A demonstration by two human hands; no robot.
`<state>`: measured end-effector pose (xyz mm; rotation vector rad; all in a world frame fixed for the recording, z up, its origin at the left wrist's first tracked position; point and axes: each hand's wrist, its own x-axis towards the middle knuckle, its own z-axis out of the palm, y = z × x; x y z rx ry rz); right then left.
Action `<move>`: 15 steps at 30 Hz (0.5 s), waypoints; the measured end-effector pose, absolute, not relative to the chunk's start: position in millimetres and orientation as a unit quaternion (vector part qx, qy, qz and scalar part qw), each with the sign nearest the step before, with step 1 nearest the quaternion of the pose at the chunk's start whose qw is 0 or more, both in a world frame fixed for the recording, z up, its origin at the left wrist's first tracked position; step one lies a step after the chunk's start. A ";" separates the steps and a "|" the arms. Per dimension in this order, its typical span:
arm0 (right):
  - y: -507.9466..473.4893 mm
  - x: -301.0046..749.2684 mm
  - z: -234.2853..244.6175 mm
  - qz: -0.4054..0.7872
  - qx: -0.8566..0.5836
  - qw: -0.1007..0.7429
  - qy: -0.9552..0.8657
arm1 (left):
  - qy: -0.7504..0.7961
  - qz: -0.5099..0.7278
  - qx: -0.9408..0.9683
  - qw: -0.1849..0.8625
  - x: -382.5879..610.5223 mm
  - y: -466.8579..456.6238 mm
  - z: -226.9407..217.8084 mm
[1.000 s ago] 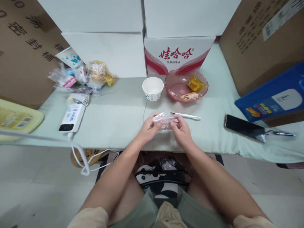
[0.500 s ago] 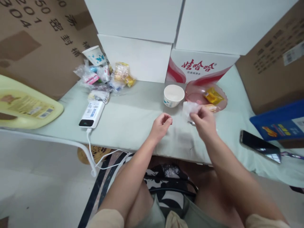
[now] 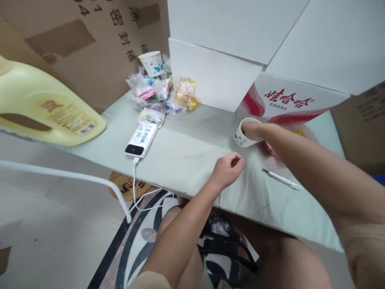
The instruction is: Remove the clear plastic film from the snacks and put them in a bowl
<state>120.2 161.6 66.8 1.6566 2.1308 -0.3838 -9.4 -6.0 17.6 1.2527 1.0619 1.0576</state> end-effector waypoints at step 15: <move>188.1 -65.8 50.4 -0.165 0.479 -0.046 0.861 | 0.535 0.342 0.532 0.560 -19.3 -9.7 25.1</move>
